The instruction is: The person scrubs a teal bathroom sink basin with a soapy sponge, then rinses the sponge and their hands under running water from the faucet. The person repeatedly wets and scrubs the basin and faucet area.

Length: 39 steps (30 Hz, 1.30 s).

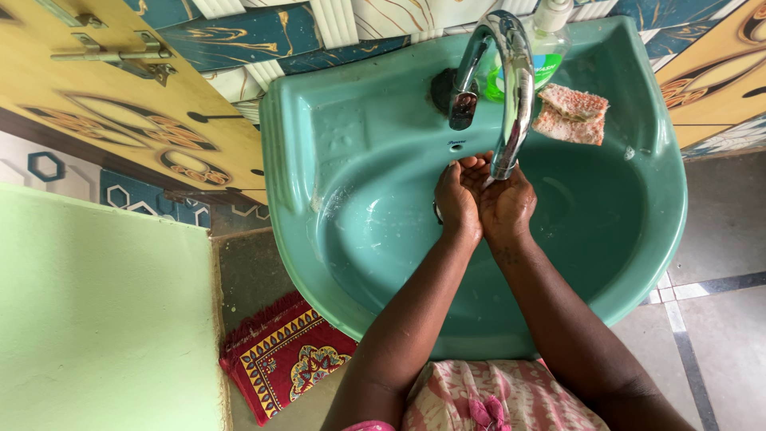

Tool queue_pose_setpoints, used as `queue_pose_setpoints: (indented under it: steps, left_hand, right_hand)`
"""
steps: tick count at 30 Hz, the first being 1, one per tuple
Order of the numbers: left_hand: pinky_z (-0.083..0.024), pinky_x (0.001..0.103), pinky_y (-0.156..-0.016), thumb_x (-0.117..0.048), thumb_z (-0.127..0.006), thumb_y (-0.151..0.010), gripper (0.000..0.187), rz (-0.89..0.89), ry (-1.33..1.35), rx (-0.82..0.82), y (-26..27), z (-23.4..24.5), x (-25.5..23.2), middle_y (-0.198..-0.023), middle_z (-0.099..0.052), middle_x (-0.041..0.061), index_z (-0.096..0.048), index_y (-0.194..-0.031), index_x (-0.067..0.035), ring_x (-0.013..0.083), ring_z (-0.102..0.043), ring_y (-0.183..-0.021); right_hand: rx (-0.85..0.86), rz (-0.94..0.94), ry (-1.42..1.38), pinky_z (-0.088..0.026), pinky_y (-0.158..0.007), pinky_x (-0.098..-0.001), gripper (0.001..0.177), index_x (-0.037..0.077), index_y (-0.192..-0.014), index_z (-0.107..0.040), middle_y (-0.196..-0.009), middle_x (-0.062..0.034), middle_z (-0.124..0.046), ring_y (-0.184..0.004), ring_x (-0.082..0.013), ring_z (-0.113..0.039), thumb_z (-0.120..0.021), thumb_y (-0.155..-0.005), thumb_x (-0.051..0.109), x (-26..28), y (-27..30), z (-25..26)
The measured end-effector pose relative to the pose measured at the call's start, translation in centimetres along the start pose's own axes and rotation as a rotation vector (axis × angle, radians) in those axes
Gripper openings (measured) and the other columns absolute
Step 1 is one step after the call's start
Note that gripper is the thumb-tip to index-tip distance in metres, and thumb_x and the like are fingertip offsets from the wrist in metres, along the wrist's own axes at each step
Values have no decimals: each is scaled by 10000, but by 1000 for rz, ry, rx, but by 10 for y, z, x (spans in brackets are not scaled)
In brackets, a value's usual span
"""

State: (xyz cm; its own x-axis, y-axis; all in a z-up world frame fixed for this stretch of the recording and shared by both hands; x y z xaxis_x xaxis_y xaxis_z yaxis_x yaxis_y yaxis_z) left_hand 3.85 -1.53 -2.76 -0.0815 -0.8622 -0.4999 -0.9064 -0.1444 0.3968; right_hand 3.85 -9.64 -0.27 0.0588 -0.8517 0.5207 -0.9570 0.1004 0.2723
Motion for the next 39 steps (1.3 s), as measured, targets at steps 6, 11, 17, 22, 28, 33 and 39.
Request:
queue_pose_setpoints:
  steps: [6,11,17,22,28,33,39]
  left_hand:
    - [-562,391,-865,-249,-384,-1118,337,-49,9,-12,-27,-9,-18,-970,-653,119,-592,-1020,-3,230,-659,-873]
    - [-580,384,-814,-226,-385,-1110,340,-119,161,52,-70,-28,-60,-935,-658,137,-590,-1043,37,252,-661,-821]
    - [-568,375,-764,-266,-365,-1146,389,-140,282,103,-90,-4,-60,-971,-641,136,-614,-1106,30,236,-651,-822]
    - [-560,427,-966,-292,-334,-1131,454,-193,372,157,-91,12,-90,-1143,-647,167,-567,-1272,72,284,-644,-1020]
    - [-450,413,-1144,-256,-358,-1101,514,-345,246,58,-90,-5,-167,-1468,-510,170,-426,-1504,56,308,-515,-1351]
    - [-423,410,-1191,-209,-402,-1087,499,-410,252,-44,-79,-2,-191,-1568,-422,163,-367,-1527,21,310,-461,-1423]
    - [-430,385,-1155,-233,-416,-1083,502,-429,149,-110,-69,7,-179,-1522,-478,175,-436,-1505,38,283,-495,-1393]
  right_hand:
    - [18,21,-76,-580,-968,-434,277,-22,-1069,-594,-1045,-173,-667,-985,-298,-683,-417,-1064,192,-15,-31,-12]
    - [161,-8,-212,-579,-888,-406,275,29,-984,-578,-990,-162,-659,-861,-250,-629,-438,-1107,231,-30,-73,-57]
    - [104,-13,-135,-544,-813,-370,309,33,-952,-589,-944,-145,-659,-827,-251,-625,-425,-1086,258,-38,-68,-64]
    - [382,-87,-193,-533,-974,-393,256,-25,-1112,-611,-1038,-156,-640,-985,-273,-619,-454,-1154,173,-64,-58,-97]
    - [199,-171,109,-456,-1149,-393,421,-88,-1381,-538,-1427,-203,-591,-1318,-302,-580,-486,-1039,152,-105,-100,-142]
    - [210,-257,198,-480,-1149,-412,454,-138,-1380,-525,-1436,-253,-586,-1322,-337,-591,-497,-1025,142,-124,-103,-163]
    - [214,-300,224,-506,-1105,-387,452,-110,-1387,-529,-1429,-230,-595,-1289,-316,-610,-502,-1021,153,-128,-94,-148]
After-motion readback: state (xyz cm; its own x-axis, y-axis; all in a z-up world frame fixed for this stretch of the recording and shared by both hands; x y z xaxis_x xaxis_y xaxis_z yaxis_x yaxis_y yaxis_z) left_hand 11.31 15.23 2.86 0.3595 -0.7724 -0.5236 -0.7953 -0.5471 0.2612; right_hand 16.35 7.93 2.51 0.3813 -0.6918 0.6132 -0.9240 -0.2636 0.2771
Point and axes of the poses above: each hand's wrist, its own y-axis away from the middle knuckle, its own z-axis out of the back of the hand, x = y × z, the point moved 6 cm from there along -y, towards the middle knuckle
